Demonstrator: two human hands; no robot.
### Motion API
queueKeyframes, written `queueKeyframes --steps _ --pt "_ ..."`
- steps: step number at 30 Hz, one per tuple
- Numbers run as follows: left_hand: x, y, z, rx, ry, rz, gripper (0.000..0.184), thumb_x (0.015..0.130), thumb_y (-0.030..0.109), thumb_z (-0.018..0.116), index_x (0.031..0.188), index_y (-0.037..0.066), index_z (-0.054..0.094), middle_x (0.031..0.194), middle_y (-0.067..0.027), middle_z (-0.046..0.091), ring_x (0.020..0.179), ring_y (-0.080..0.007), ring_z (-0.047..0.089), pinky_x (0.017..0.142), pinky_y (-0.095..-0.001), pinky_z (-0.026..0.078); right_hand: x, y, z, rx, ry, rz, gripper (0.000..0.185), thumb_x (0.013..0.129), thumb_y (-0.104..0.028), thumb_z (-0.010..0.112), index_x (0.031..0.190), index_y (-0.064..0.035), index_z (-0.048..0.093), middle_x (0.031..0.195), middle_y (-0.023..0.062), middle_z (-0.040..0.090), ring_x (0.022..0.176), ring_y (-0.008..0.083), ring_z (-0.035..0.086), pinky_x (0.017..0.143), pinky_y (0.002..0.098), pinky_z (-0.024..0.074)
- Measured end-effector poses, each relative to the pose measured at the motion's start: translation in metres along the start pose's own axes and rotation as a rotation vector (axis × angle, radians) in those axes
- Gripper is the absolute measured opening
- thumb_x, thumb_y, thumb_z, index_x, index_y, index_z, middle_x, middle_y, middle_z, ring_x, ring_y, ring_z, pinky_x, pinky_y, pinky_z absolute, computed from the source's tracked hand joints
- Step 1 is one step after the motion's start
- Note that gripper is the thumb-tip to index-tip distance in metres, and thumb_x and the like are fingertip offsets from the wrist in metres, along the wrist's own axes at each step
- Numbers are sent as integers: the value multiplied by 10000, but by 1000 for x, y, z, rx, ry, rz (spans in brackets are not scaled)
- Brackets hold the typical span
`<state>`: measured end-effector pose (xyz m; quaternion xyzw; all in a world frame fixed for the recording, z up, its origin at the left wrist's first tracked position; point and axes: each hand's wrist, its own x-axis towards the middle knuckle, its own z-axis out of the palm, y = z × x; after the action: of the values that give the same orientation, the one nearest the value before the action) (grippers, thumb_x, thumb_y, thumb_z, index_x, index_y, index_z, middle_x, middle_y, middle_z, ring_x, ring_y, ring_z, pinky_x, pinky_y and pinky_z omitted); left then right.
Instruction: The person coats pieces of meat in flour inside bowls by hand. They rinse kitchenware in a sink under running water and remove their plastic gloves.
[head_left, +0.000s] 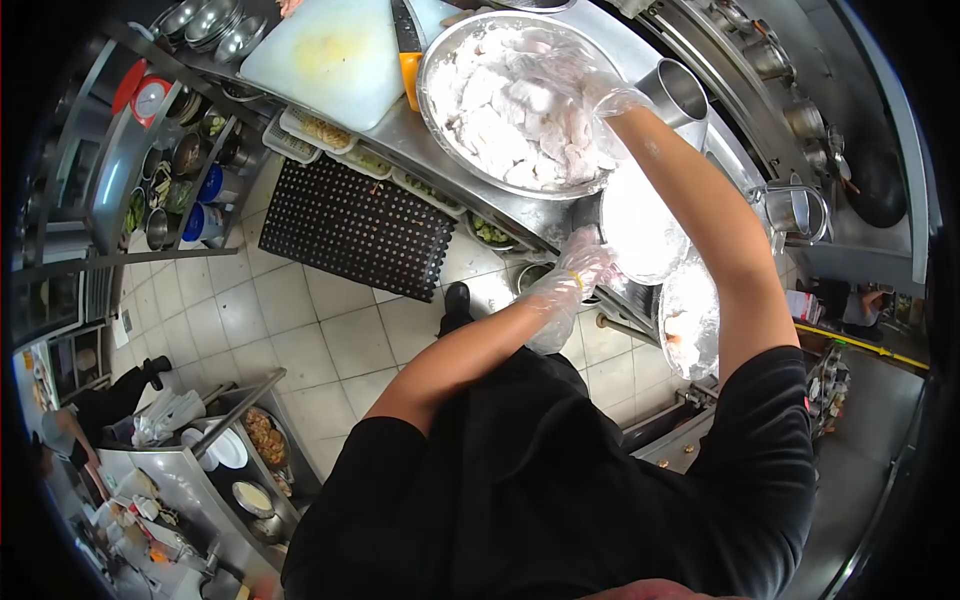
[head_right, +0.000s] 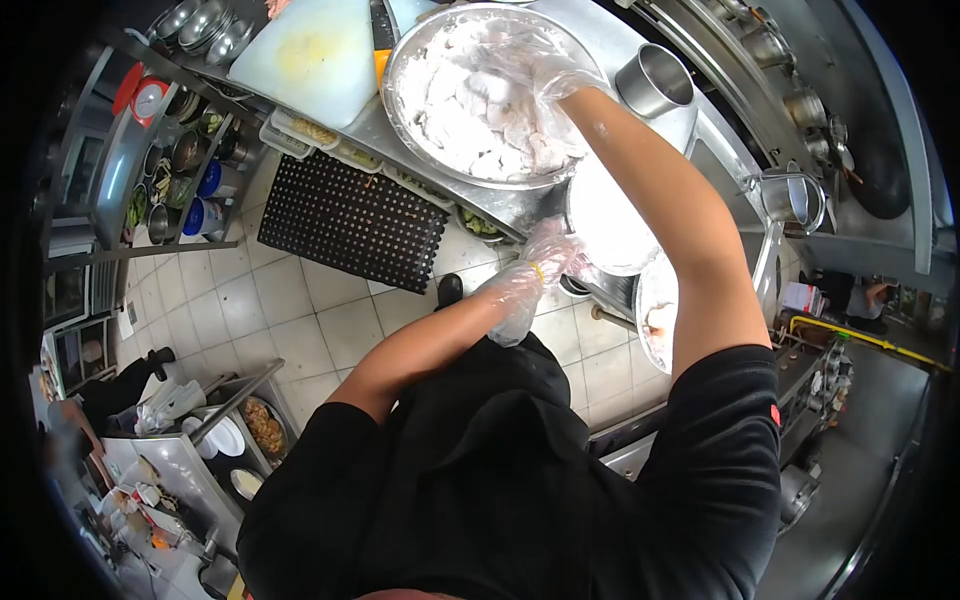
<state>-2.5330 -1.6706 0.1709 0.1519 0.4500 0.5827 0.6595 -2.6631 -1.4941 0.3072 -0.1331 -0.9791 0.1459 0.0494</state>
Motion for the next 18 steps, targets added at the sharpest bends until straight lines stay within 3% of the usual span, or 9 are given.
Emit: queueKeyframes --steps 7,8,9,12,17,18 --pt "19 -30 -11 -103 -164 94 233 755 50 581 976 -8 535 776 -113 620 617 -182 611 546 -294 502 -11 -25 0 -120 130 -164 316 711 -205 585 982 -42 592 983 159 597 912 267 579 828 341 451" --pt "18 -23 -11 112 -195 61 231 783 45 568 1001 -11 516 787 -120 623 650 -189 626 556 -295 515 -19 -23 4 -160 125 -185 320 710 -203 586 985 -41 591 987 160 596 914 268 579 829 342 452" --pt "11 -14 -8 128 -209 55 231 783 45 568 1001 -11 516 787 -120 623 650 -189 626 556 -295 515 -28 -19 9 -207 117 -199 323 708 -202 588 989 -41 589 991 161 596 916 269 579 830 342 452" --pt "0 0 -1 -25 -86 -16 231 786 55 570 1003 -8 520 792 -126 622 637 -187 634 533 -269 518 -52 -6 27 -341 49 -230 335 703 -197 594 999 -40 586 1003 163 594 921 271 580 833 345 453" --pt "7 -6 -3 1 -96 29 236 770 32 564 1000 -12 540 788 -118 621 606 -182 626 514 -266 511 -37 0 55 -392 -17 -70 356 696 -190 603 1017 -39 580 1022 168 591 931 274 580 838 348 455" --pt "6 -7 -1 -24 -71 7 231 764 31 566 992 -8 549 787 -115 621 598 -181 623 512 -269 509 -25 1 58 -325 -53 56 489 685 -179 600 1135 -23 490 1028 183 573 945 301 567 829 366 464"
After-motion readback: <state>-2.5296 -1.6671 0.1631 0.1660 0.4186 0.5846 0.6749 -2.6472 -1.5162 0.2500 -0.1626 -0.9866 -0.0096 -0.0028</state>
